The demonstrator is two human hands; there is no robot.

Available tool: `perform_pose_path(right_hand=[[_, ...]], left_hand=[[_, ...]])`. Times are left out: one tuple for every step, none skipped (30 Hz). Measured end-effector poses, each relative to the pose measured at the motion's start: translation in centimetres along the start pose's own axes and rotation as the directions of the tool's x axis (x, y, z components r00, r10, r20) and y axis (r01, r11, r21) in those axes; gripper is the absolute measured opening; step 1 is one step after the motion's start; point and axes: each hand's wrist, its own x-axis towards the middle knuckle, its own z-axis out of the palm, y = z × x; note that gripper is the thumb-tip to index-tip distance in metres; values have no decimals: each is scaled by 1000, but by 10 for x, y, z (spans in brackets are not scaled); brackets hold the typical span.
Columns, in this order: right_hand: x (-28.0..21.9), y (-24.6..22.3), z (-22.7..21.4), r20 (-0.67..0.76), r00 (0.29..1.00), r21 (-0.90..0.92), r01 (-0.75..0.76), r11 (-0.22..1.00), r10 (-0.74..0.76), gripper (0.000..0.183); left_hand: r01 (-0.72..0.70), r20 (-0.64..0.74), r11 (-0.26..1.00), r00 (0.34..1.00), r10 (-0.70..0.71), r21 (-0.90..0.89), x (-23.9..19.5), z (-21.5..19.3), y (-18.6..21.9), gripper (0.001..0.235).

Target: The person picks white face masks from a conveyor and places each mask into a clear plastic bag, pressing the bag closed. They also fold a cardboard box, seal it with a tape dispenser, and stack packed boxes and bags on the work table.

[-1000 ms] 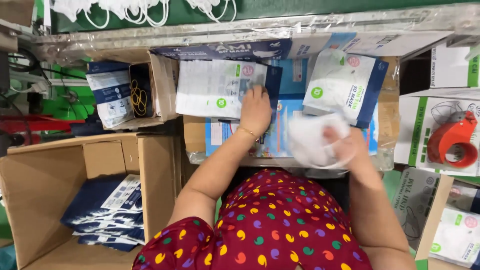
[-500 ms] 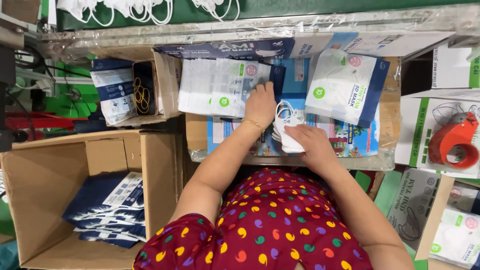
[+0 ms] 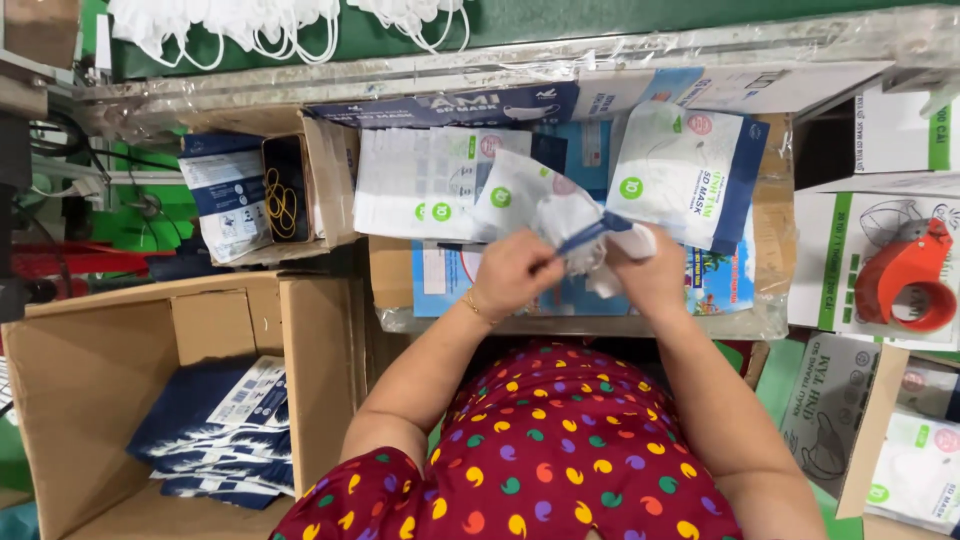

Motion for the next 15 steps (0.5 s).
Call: perform_pose_path(right_hand=[[-2,-4,-1,3,1000,-1,-1,1000,1,25],[-6,-7,-3,-11,999,22,-31,999,31,23],[-10,-10,-4,-25,998,44,-61,997,62,22],[-11,-2,-5,-25,998,46,-58,997,59,22],[-12,6,-7,124,990,142,-82,986,65,22],[-13,14,-10,260,964,233,-120,965,57,22],[-14,13,-9,248,967,237,-117,965,56,22],[-18,12,-10,327,945,252,-108,962,20,24],[-23,12,-11,403,915,268,-100,958,-17,26],[-26,6,-8,402,916,265,-107,958,-9,26],[-29,0,-5,394,919,210,-80,974,-9,27],[-32,-6,-1,390,921,155,-53,986,-12,28],[-36,-8,-1,390,921,154,-59,986,-6,28],[-35,-12,-1,379,925,113,-54,992,7,28],[-34,-15,-1,367,930,71,-49,996,19,28]], left_hand=[[3,-1,1000,1000,-3,0,1,2,3,17],[-94,99,993,991,87,67,-1,3,6,18],[-195,206,973,964,167,123,-2,5,10,19],[-197,205,972,964,169,125,-2,7,7,19],[63,286,997,957,-50,-37,-2,9,4,19],[326,406,930,883,-235,-171,1,13,1,20],[318,413,933,882,-226,-170,5,8,1,20],[477,465,809,835,-294,-344,7,6,3,18],[610,531,627,775,-343,-485,8,4,4,17],[614,537,622,771,-342,-485,17,-4,17,17],[348,302,862,922,-243,-368,26,-12,29,24],[64,89,987,995,-51,-149,35,-22,41,34],[69,92,986,994,-55,-151,31,-20,36,34],[0,123,996,992,11,-87,31,-20,29,22],[-72,157,997,985,75,-24,32,-19,24,12]])
